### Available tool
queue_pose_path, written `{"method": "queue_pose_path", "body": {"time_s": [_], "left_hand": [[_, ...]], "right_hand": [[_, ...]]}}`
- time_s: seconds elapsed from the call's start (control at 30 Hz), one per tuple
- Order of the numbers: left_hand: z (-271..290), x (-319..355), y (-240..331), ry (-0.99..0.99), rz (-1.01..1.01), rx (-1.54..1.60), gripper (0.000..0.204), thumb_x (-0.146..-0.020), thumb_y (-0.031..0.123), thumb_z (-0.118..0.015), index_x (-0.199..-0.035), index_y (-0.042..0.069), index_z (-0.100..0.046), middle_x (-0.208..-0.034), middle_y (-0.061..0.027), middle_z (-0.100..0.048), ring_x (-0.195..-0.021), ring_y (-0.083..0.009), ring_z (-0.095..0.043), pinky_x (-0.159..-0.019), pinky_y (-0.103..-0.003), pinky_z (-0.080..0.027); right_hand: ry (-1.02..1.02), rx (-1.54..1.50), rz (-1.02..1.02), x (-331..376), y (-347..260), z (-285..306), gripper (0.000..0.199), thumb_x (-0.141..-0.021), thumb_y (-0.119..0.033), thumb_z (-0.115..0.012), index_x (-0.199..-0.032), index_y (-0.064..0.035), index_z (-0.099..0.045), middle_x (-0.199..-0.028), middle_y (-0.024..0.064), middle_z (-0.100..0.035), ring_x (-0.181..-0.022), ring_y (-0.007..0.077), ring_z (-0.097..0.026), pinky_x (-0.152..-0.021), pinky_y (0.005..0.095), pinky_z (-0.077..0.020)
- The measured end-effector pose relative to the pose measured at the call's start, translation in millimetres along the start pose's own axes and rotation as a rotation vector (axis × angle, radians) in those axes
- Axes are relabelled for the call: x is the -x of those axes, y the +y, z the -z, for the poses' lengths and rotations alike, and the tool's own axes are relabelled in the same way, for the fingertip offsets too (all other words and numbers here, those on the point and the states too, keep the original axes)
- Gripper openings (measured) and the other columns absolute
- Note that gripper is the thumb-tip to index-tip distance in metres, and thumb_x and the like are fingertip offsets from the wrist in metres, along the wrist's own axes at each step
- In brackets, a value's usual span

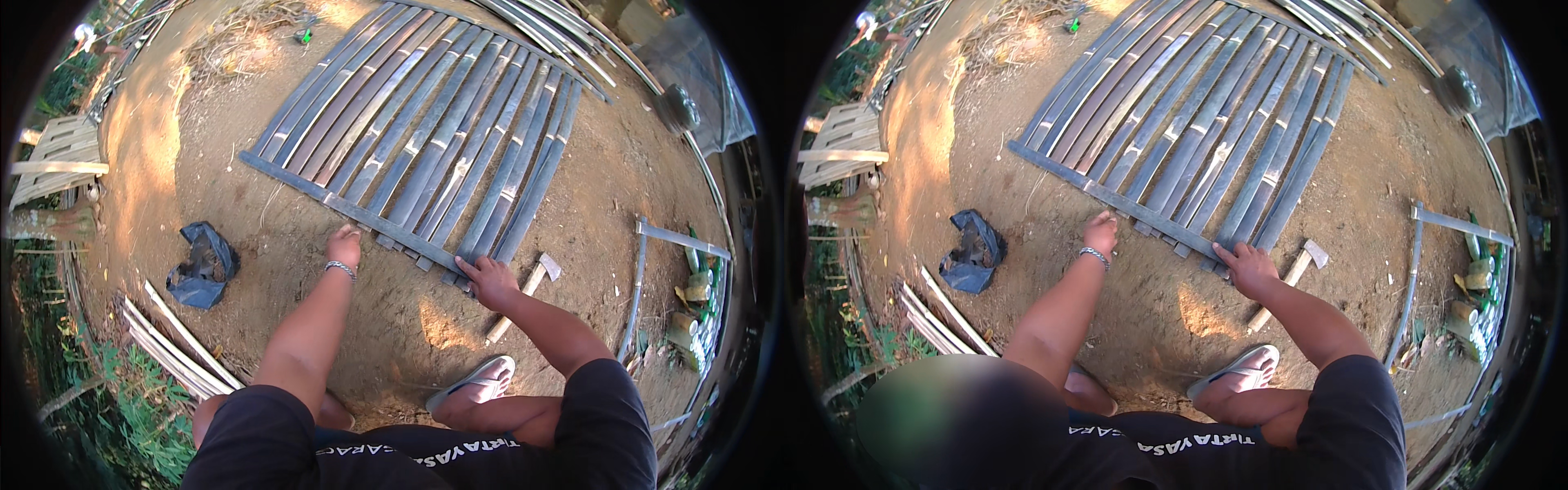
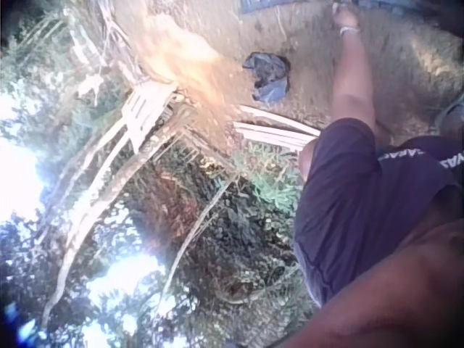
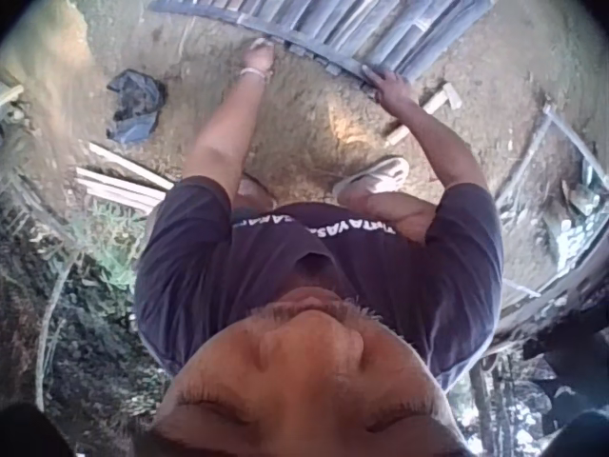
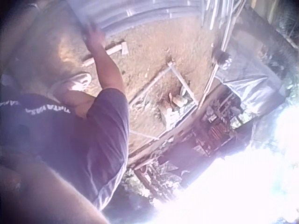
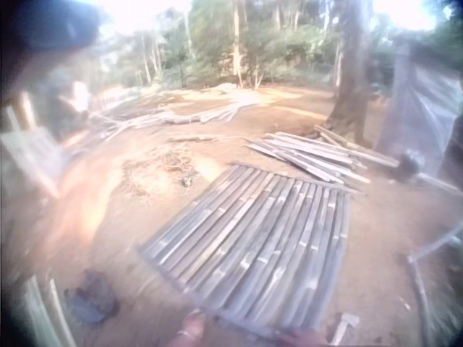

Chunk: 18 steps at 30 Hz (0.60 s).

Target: The person assembles a bamboo fence panel by hammering nails into cross-beams and picking up nails from a bag.

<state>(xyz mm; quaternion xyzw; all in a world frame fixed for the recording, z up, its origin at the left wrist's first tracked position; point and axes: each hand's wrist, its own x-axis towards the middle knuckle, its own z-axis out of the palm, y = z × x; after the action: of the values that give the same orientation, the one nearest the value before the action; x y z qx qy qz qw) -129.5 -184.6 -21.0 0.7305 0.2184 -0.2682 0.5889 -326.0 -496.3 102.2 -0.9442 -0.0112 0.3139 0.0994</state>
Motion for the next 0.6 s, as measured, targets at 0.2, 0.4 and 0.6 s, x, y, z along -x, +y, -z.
{"method": "queue_pose_path", "body": {"time_s": [0.2, 0.4, 0.6], "left_hand": [[-29, 52, -5, 0.247, -0.34, -0.62, 0.062, -0.096, 0.021, -0.072, -0.151, 0.002, -0.05, -0.153, -0.0203, -0.052, -0.141, -0.0324, -0.05, -0.114, -0.045, -0.042], [-19, 86, 60, -0.02, -0.61, -1.32, 0.089, -0.096, 0.045, -0.069, -0.165, 0.01, -0.026, -0.174, -0.016, -0.017, -0.159, -0.0333, -0.021, -0.127, -0.056, -0.02], [-23, 88, 74, -0.2, -0.5, -1.575, 0.096, -0.096, 0.051, -0.066, -0.169, 0.015, -0.015, -0.177, -0.01, -0.008, -0.163, -0.0299, -0.009, -0.129, -0.059, -0.012]], "right_hand": [[-0.036, -0.028, 0.015, 0, 10, -3, 0.066, -0.104, -0.03, -0.058, -0.165, -0.0286, -0.031, -0.131, 0.0135, -0.054, -0.125, 0.0315, -0.057, -0.106, 0.045, -0.0473], [-0.032, 0.003, 0.026, -4, 6, -1, 0.068, -0.104, -0.032, -0.059, -0.166, -0.0288, -0.029, -0.132, 0.0145, -0.052, -0.125, 0.0322, -0.056, -0.107, 0.0454, -0.0471], [-0.088, -0.01, 0.05, -10, 10, 1, 0.069, -0.105, -0.037, -0.058, -0.166, -0.0293, -0.028, -0.131, 0.0141, -0.053, -0.124, 0.0318, -0.057, -0.106, 0.045, -0.0467]]}}
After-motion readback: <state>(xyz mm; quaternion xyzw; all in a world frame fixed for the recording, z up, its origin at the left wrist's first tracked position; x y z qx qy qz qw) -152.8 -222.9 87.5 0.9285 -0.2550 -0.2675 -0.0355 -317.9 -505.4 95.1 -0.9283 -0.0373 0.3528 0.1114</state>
